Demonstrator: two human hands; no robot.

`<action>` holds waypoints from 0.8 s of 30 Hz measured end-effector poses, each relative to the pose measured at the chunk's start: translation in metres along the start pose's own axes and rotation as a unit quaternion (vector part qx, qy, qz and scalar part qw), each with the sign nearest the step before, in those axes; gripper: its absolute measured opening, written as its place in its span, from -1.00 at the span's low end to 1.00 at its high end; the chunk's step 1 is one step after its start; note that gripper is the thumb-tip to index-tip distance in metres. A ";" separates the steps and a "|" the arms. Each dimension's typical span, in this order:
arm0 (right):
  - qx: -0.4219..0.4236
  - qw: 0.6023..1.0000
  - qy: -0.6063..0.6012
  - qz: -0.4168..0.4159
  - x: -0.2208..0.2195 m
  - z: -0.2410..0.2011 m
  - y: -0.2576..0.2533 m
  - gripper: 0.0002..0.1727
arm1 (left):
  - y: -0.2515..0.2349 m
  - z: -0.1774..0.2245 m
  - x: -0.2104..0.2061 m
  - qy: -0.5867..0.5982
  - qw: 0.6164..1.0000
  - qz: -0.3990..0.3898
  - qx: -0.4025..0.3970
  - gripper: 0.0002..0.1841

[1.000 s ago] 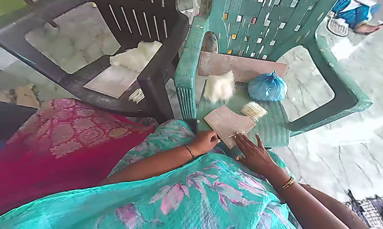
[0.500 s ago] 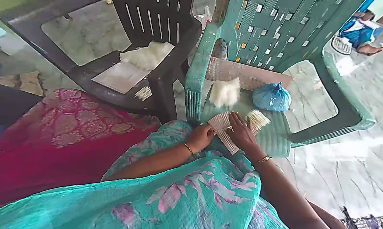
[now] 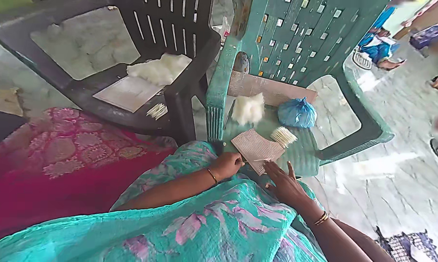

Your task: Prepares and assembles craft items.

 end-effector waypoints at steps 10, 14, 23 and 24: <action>-0.032 0.994 -0.008 0.103 0.036 -0.005 -0.076 -0.26 | -0.012 -0.012 0.015 0.023 0.993 0.091 0.069 -0.64; -0.004 0.999 0.027 0.019 0.026 -0.017 -0.109 -0.17 | -0.016 -0.013 0.016 0.010 0.994 0.077 0.072 -0.65; -0.027 0.997 0.069 -0.035 0.000 -0.025 -0.052 -0.11 | -0.003 -0.008 0.014 -0.060 0.998 0.008 -0.016 -0.61; -0.033 0.996 0.070 -0.044 0.000 -0.027 -0.043 -0.12 | -0.001 -0.008 0.013 -0.071 0.997 -0.001 -0.027 -0.60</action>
Point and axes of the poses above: each hand's wrist, its own y-axis away from the middle knuckle, its own x-axis out of the back of the hand, z = x × y, the point moved 2 cm from there along -y, towards the middle knuckle, and after that the axes turned 6 degrees about -y, right-handed, at the moved point
